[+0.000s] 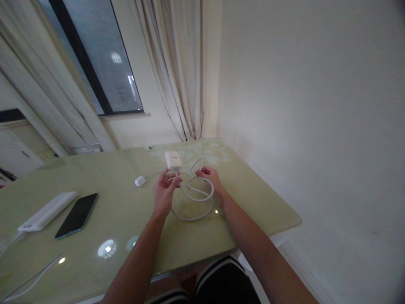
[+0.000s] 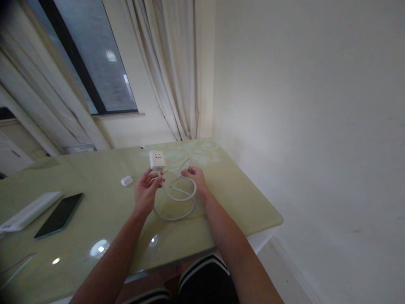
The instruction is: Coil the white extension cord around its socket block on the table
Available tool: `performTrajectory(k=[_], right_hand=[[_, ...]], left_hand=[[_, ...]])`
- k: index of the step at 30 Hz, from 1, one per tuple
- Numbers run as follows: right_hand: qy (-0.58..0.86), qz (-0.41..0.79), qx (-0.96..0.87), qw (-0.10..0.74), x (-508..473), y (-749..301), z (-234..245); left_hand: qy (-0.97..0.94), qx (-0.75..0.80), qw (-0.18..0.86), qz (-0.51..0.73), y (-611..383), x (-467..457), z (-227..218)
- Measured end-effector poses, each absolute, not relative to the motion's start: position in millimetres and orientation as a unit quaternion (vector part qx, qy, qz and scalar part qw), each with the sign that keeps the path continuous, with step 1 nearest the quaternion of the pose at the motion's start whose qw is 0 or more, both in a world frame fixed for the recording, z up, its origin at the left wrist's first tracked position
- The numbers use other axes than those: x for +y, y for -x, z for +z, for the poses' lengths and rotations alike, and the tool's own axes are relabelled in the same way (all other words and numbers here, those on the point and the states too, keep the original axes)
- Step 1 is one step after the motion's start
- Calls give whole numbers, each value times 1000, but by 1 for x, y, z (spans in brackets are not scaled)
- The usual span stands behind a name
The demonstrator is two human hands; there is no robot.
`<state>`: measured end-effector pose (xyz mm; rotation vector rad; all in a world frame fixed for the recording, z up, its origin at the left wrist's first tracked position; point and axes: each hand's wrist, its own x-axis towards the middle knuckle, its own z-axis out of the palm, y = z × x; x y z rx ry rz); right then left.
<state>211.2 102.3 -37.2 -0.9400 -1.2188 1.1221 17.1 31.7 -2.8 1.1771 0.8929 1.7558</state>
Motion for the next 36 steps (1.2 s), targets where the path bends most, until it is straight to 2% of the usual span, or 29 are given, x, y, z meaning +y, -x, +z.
performTrajectory(k=[4,7,15,18,24,30,36], right_hand=[[402,495,-585,502,104,-204,-47],[401,494,-602,483,102,-202,-46],[392,543,-530,520,101,-202,-40],[401,603,-427,541,103,-200,-39],[313,707,-318,549,101,-204,-30],[307,710,-308,554,98,-209,-25],[328,665,-337,581,95,-200,-22]], left_hand=[[-479,329,500,643,-18,31,-6],[-491,327,545,596,-20,31,-8],[-551,359,539,527,-21,29,-11],[-572,366,523,515,-21,27,-9],[-590,399,475,516,-22,26,-9],[-520,411,581,472,-23,31,-20],[-467,380,570,559,-29,31,-15]])
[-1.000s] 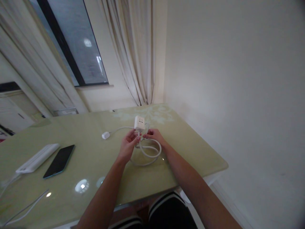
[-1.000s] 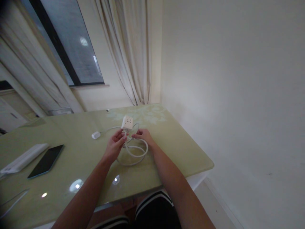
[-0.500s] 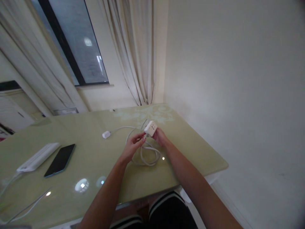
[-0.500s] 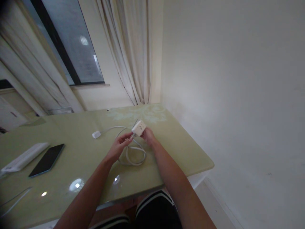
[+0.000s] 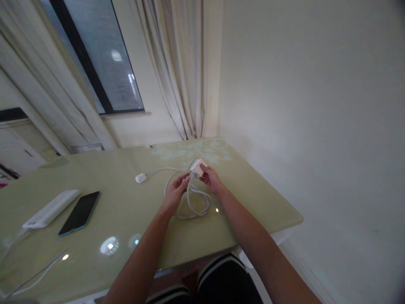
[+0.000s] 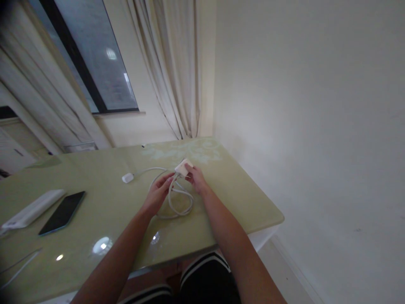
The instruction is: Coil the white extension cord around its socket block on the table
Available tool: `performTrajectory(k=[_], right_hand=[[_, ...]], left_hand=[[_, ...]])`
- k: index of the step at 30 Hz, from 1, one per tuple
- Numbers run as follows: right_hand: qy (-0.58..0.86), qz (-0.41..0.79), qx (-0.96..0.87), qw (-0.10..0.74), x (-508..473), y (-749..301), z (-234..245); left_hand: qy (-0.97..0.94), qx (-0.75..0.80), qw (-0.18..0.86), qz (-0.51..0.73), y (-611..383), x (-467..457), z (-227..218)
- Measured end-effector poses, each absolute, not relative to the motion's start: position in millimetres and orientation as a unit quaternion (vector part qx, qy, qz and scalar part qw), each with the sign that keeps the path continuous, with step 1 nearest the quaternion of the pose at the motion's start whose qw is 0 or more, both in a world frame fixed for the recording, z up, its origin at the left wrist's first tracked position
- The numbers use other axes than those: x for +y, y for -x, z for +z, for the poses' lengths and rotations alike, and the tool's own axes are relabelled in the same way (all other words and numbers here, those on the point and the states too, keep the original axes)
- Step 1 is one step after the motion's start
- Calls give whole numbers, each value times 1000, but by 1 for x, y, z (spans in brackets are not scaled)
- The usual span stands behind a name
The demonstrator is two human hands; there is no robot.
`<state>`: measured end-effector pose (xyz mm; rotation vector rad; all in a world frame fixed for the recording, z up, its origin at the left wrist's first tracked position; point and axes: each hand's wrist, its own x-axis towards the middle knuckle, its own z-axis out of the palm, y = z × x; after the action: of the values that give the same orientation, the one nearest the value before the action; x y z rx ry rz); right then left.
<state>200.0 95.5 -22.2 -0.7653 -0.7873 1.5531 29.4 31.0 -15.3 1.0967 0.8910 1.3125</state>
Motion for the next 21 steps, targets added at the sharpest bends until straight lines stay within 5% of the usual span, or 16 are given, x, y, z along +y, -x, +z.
performTrajectory(k=[12,21], right_hand=[[368,475,-146,786,118,-250,-19],[465,469,-386,644,99,-195,-31]], left_hand=[[-321,311,634,631,-13,39,-20],[-406,286,648,577,-20,28,-11]])
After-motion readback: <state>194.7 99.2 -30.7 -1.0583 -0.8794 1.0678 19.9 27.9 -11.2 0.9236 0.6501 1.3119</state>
